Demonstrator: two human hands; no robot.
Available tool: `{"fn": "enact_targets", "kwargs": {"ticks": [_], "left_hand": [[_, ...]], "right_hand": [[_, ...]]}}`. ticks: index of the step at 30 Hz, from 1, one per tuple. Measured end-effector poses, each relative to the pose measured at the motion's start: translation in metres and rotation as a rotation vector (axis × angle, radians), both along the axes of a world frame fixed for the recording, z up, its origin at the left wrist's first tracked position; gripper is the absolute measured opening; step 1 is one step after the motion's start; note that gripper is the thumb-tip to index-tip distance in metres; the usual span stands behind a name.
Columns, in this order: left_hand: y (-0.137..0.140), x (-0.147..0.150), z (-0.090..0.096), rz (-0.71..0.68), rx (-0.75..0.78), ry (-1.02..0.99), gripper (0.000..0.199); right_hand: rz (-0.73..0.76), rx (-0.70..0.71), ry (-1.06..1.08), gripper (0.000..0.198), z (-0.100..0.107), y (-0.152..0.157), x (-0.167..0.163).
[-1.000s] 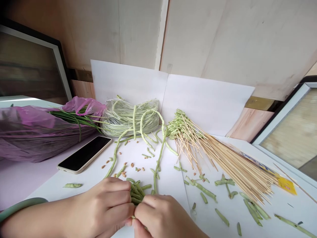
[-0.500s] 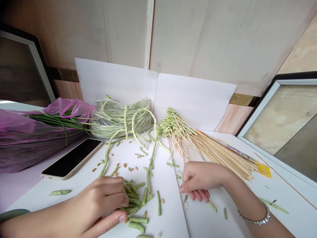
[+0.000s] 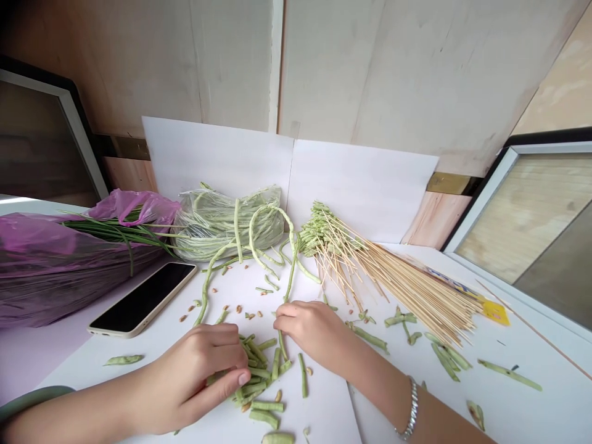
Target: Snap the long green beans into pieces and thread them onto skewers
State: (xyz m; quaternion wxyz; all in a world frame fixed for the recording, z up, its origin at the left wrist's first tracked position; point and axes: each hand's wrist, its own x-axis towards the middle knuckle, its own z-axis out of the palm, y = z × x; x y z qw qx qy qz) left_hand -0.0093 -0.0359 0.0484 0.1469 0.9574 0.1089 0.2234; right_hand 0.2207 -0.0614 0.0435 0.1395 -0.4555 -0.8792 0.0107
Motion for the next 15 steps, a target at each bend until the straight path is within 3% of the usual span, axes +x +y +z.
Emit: {"fn": "enact_targets", "kwargs": {"ticks": [8,15], "left_hand": [[0.001,0.001,-0.007,0.18,-0.197,-0.071,0.017],[-0.002,0.001,-0.003,0.211,-0.165,-0.065,0.031]], "right_hand": [[0.069,0.205,0.048,0.025,0.004,-0.001,-0.005],[0.114,0.301,0.169,0.022,0.011,-0.017,-0.021]]}}
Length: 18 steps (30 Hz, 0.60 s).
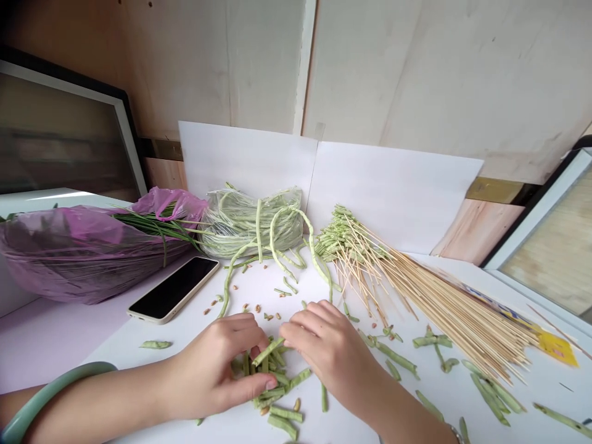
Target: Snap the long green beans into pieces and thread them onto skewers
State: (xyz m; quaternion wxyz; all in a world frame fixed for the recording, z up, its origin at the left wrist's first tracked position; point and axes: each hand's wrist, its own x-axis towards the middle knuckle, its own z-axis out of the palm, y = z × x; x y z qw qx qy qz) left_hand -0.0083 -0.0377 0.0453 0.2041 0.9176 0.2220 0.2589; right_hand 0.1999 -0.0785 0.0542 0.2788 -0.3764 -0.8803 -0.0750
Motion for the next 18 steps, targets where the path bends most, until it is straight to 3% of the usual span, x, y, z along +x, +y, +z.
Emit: {"fn": "enact_targets", "kwargs": {"ticks": [6,12,16,18], "left_hand": [[-0.004,-0.001,0.001,-0.074,0.163,0.003,0.029],[-0.005,-0.002,-0.002,-0.091,0.282,-0.016,0.034],[0.0,-0.003,0.009,-0.435,0.061,0.016,0.031],[0.002,-0.003,0.016,-0.62,-0.091,0.055,0.031]], "right_hand": [[0.024,-0.011,0.046,0.026,-0.003,-0.012,-0.012],[0.009,0.125,-0.002,0.031,-0.003,-0.018,-0.02],[0.021,0.319,-0.215,0.035,-0.005,-0.027,-0.023],[0.055,0.333,-0.301,0.035,-0.007,-0.034,-0.024]]}}
